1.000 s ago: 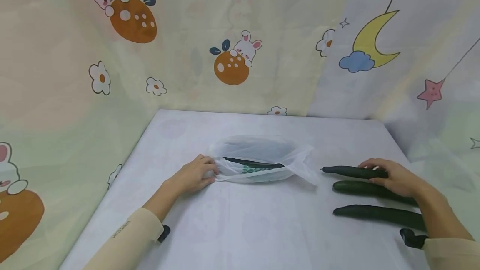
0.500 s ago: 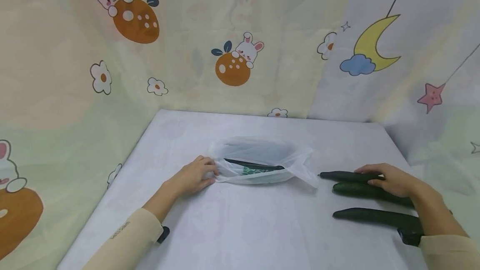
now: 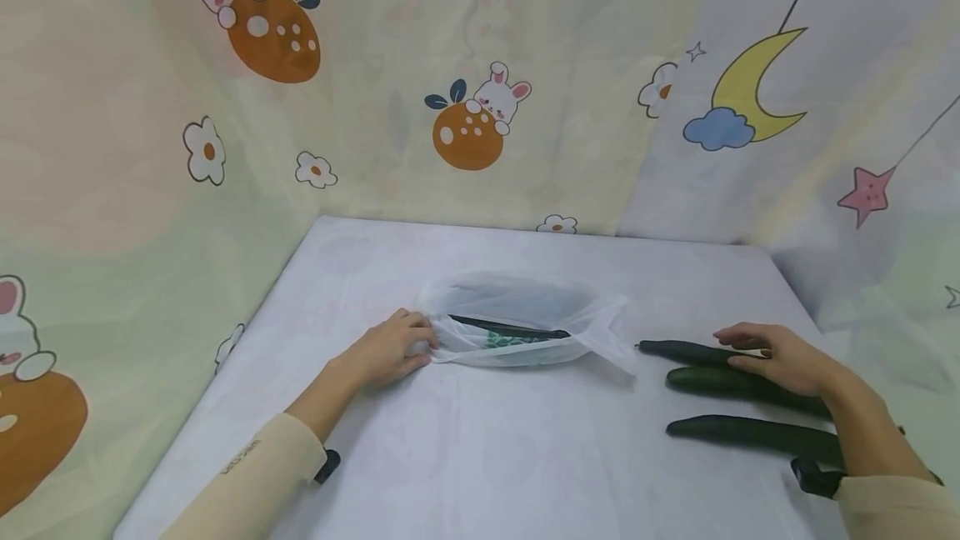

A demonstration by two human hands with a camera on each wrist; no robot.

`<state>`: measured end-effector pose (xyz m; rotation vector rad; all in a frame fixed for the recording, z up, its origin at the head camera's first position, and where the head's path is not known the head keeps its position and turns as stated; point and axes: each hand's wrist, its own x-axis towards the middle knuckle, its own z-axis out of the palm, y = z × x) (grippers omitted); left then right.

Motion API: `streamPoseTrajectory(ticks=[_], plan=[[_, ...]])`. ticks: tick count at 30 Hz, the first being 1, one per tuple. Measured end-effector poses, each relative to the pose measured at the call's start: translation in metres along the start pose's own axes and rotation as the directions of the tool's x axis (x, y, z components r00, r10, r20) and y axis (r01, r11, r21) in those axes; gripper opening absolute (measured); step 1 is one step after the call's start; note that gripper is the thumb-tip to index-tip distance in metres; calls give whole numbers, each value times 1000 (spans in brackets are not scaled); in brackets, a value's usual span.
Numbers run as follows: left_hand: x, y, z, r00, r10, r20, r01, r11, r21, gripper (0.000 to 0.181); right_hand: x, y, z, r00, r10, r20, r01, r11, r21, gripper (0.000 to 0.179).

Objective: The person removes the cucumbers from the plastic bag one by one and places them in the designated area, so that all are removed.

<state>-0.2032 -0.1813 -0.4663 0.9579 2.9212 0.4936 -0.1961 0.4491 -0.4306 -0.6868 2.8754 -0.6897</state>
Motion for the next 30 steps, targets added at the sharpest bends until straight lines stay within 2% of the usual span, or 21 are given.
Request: streamPoseTrajectory(ticks=[8, 14, 20, 30], plan=[[0, 0, 2, 1000, 7, 12, -7, 1000, 11, 13, 0, -8, 7, 996, 27, -81, -22, 997, 71, 43], [0, 0, 1, 1000, 14, 8, -14, 1000, 2, 15, 11, -27, 10, 985, 6, -173, 13, 994, 104, 45], [0, -1, 0, 1000, 23, -19, -23, 1000, 9, 16, 25, -56, 14, 970, 22, -241, 11, 991, 136, 46], [2, 2, 0, 1000, 1, 9, -1, 1000, -10, 16, 46, -89, 13, 958, -63, -280, 98, 989, 115, 43]])
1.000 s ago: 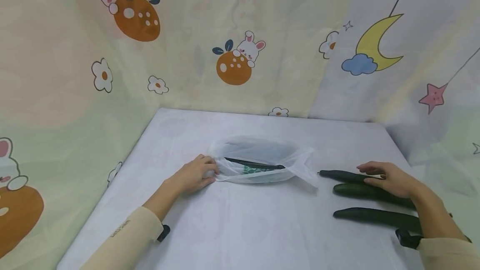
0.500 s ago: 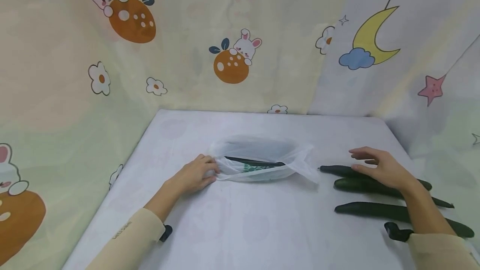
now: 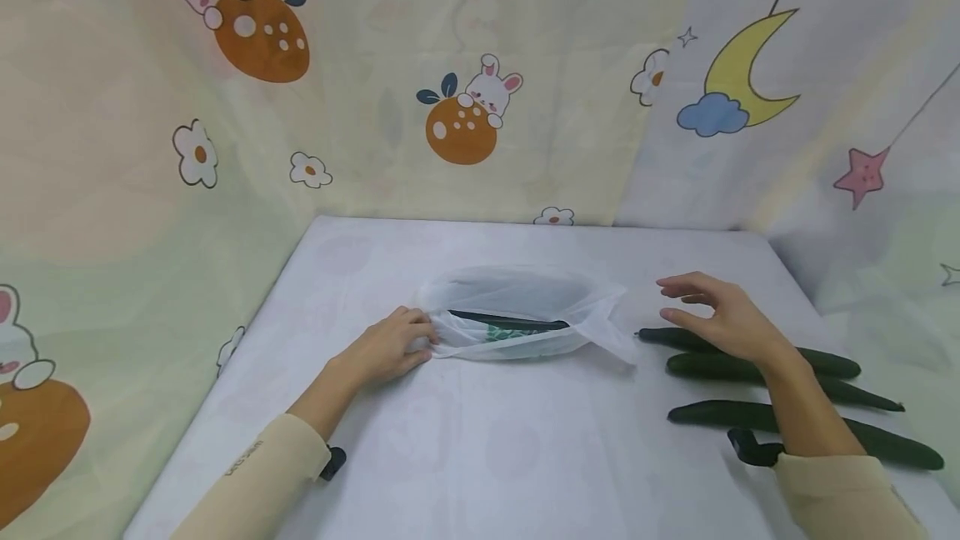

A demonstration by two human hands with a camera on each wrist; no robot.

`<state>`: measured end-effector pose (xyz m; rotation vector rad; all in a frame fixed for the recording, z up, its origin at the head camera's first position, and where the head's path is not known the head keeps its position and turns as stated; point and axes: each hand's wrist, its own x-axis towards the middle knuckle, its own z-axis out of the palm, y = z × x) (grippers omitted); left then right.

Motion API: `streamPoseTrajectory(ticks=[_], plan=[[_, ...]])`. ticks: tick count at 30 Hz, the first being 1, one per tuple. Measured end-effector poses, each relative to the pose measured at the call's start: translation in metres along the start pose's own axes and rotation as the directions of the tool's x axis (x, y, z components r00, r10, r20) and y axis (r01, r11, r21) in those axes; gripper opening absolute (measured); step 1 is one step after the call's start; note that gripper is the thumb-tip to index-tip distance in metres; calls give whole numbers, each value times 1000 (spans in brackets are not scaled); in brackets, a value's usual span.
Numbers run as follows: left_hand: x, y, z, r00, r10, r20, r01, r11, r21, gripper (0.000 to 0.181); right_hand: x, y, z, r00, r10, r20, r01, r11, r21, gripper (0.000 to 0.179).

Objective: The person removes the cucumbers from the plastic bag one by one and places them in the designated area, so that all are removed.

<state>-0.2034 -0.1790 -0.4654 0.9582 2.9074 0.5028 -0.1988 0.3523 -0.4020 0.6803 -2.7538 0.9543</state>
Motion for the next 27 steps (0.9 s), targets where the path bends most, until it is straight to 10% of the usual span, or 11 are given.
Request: streamPoseTrajectory(ticks=[27], plan=[[-4, 1, 1, 999, 32, -7, -32, 999, 20, 17, 35, -41, 47, 995, -95, 12, 92, 983, 162, 41]])
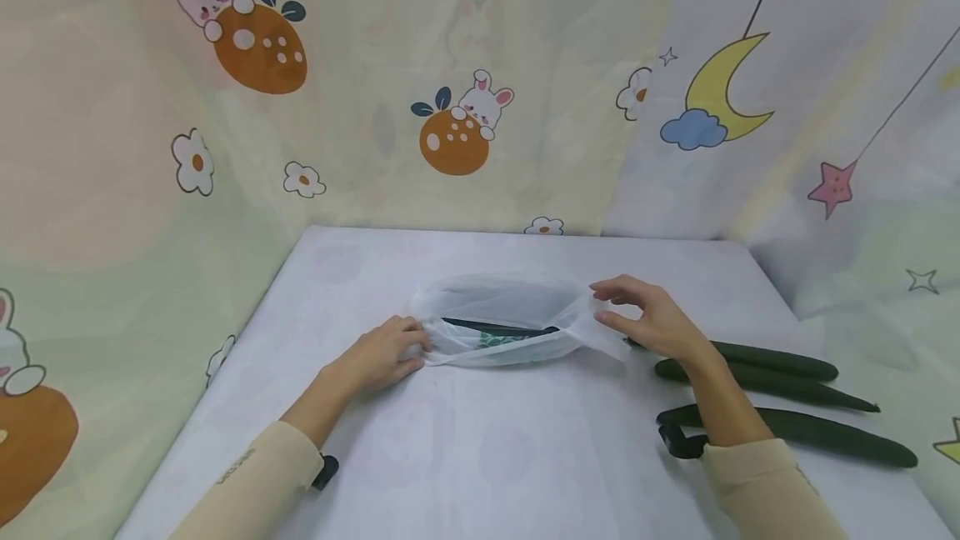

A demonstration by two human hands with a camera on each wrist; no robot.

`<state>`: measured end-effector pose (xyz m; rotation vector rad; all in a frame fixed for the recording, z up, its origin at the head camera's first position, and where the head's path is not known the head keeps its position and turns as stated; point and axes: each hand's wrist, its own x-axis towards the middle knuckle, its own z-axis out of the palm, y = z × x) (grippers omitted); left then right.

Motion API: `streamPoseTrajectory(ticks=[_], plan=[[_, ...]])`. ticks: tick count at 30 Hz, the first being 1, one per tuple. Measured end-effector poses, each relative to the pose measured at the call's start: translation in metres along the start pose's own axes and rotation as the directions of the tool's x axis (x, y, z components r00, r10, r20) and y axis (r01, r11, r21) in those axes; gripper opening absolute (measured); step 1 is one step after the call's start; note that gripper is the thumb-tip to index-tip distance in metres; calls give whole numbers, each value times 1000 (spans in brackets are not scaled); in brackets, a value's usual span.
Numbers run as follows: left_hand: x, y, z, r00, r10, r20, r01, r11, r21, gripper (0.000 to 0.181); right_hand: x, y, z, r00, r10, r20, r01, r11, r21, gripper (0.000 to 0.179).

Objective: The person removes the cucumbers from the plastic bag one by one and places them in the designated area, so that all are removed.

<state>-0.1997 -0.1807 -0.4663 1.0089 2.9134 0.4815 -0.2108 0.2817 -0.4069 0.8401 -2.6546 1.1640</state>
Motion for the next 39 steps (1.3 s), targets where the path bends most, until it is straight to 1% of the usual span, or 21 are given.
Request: streamPoseTrajectory(ticks=[5, 8, 14, 17, 22, 24, 29, 32, 34, 37, 39], plan=[[1, -1, 0, 1000, 5, -4, -5, 1000, -8, 17, 9, -8, 7, 999, -45, 12, 45, 998, 48, 42], [2, -2, 0, 1000, 5, 2, -5, 1000, -9, 17, 13, -11, 10, 997, -73, 13, 72, 996, 42, 41], [3, -2, -1, 1000, -12, 10, 12, 1000, -7, 18, 20, -22, 14, 999, -47, 10, 48, 999, -10, 40], [2, -1, -2, 1000, -9, -2, 9, 1000, -9, 17, 26, -27, 16, 997, -67, 26, 67, 998, 0, 38], [-2, 1, -2, 1000, 4, -25, -4, 1000, -19, 17, 36, -35, 24, 989, -135, 59, 131, 989, 67, 35], [-3, 2, -1, 1000, 4, -25, -5, 1000, -26, 18, 37, -38, 29, 988, -140, 64, 134, 987, 92, 35], [-3, 3, -1, 1000, 10, -26, -10, 1000, -17, 18, 42, -46, 40, 988, -121, 94, 107, 984, 140, 37], [-2, 3, -3, 1000, 8, -27, -8, 1000, -13, 18, 46, -51, 47, 983, -134, 122, 110, 977, 185, 37], [-1, 2, -3, 999, 15, -34, -16, 1000, -11, 17, 48, -52, 54, 977, -156, 145, 122, 968, 218, 36], [0, 2, -1, 1000, 8, -20, -8, 1000, -11, 15, 49, -54, 65, 962, -194, 190, 140, 954, 266, 35], [0, 3, 0, 1000, 5, -9, -5, 1000, -9, 14, 49, -54, 73, 952, -206, 225, 137, 947, 291, 35]])
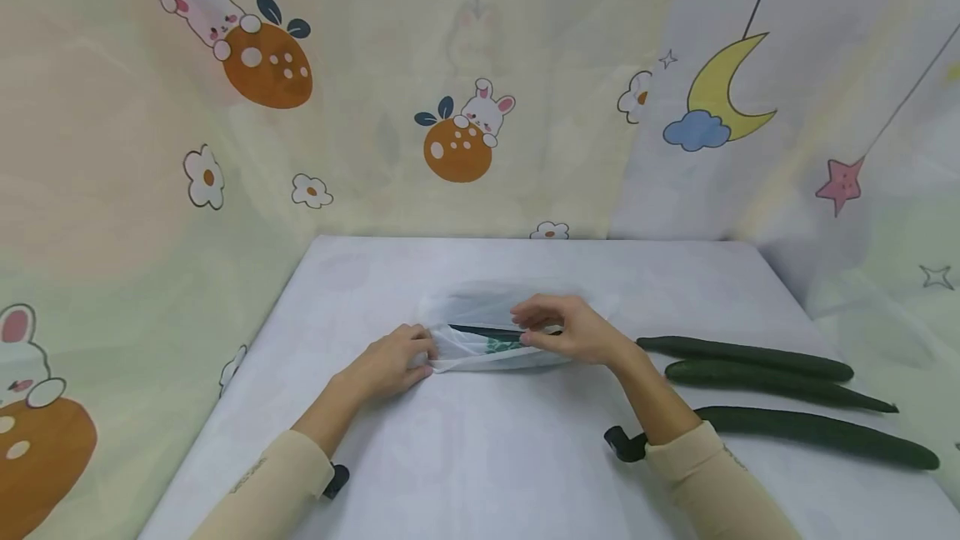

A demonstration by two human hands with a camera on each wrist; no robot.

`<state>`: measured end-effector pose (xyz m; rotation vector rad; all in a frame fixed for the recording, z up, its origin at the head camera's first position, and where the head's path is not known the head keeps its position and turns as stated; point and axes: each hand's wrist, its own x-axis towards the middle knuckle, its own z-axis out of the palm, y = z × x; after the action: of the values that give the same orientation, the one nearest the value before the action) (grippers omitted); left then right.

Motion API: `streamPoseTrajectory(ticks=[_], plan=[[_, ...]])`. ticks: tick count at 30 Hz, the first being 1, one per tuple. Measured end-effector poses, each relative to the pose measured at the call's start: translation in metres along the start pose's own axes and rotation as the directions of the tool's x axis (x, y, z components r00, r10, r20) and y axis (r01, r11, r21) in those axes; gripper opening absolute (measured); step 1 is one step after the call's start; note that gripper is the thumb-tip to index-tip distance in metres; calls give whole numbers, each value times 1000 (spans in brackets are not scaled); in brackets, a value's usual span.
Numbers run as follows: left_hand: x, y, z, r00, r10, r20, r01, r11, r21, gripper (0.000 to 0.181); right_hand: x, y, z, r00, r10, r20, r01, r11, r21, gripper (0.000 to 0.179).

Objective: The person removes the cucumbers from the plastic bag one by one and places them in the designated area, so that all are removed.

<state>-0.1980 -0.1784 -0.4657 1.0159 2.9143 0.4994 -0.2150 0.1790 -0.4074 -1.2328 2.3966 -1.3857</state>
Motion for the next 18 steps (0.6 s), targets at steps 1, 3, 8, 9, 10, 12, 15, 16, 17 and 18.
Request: streamPoseTrajectory(ticks=[1, 3, 8, 9, 10, 12, 15, 16, 17, 18], plan=[[-1, 0, 1, 1000, -6, 7, 6, 1000, -2, 13, 1, 1, 3, 1000, 3, 16, -3, 1000, 12, 35], [-2, 2, 2, 1000, -6, 6, 6, 1000, 4, 12, 2, 2, 9, 999, 21, 39, -22, 999, 26, 36], [-5, 5, 2, 1000, 7, -13, -6, 1000, 15, 11, 6, 4, 19, 995, 57, 80, -58, 998, 9, 40], [-6, 6, 1, 1000, 4, -8, -3, 1000, 12, 11, 7, 4, 21, 994, 64, 87, -63, 998, -5, 41], [-6, 7, 1, 1000, 3, -3, -3, 1000, 13, 10, 8, 5, 22, 993, 71, 94, -69, 997, -22, 41], [-8, 8, 0, 1000, -1, 11, 1, 1000, 18, 9, 10, 6, 25, 991, 89, 105, -83, 995, -53, 42], [-10, 10, -1, 999, -10, 34, 9, 1000, 23, 8, 13, 8, 28, 987, 121, 108, -110, 989, -101, 41], [-10, 11, -2, 999, -14, 40, 13, 1000, 24, 8, 13, 9, 28, 985, 133, 106, -121, 986, -114, 40], [-11, 11, -2, 999, -17, 45, 15, 1000, 23, 8, 14, 10, 29, 984, 145, 103, -133, 984, -120, 40], [-12, 11, -3, 999, -20, 48, 19, 1000, 23, 8, 15, 11, 29, 983, 152, 102, -138, 982, -132, 39]])
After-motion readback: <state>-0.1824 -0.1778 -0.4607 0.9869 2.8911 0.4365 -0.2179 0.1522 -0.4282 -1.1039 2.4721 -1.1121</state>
